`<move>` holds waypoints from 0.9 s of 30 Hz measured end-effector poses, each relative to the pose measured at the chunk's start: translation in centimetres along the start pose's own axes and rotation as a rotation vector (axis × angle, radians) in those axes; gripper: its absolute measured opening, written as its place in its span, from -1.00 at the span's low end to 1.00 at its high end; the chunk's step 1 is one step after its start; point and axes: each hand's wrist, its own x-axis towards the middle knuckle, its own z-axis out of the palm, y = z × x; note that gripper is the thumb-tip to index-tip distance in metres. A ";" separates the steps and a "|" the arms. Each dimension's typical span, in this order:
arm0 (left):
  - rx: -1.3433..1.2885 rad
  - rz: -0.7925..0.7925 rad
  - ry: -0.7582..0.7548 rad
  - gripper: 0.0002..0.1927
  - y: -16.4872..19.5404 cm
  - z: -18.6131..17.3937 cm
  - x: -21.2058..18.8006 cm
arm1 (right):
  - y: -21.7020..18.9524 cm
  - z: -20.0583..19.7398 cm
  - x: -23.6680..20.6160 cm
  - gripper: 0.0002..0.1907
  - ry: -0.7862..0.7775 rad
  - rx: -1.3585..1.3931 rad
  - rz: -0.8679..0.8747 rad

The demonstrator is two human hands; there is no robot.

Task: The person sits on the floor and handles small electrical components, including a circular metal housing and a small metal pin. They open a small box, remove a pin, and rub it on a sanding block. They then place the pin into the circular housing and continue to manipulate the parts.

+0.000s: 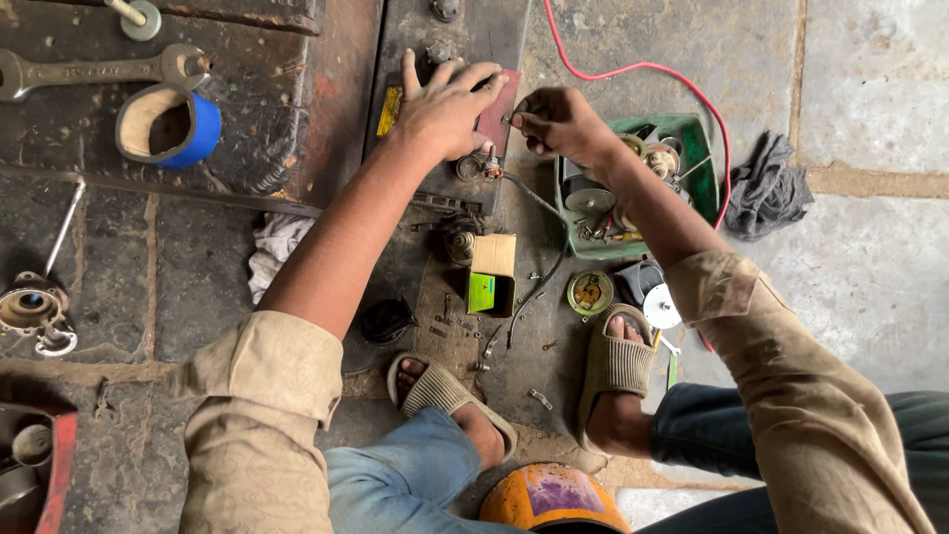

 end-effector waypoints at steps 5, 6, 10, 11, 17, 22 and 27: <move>-0.003 -0.002 -0.004 0.01 0.0 0.3 0.1 | -1.1 -0.5 0.1 -0.64 -0.117 -0.214 0.046; -0.004 -0.002 0.004 0.01 -0.1 0.2 0.1 | -1.4 -0.5 0.0 -0.65 -0.096 -0.189 0.038; -0.017 -0.003 0.030 0.00 0.2 0.2 -0.2 | -1.4 -0.1 -0.6 -0.68 -0.071 -0.076 -0.010; -0.016 -0.001 0.039 0.00 0.2 0.1 -0.2 | -1.3 0.0 -0.7 -0.68 -0.075 -0.042 -0.034; -0.018 0.008 0.032 0.01 0.3 0.0 -0.3 | -0.9 -0.2 -0.4 -0.71 0.054 -0.089 -0.083; 0.004 0.011 0.017 0.03 0.3 -0.1 -0.1 | -0.8 -0.1 -0.3 -0.80 -0.041 -0.092 0.029; -0.002 0.002 0.032 0.02 0.3 0.2 -0.1 | -0.6 -0.2 -0.3 -0.76 -0.056 0.053 -0.029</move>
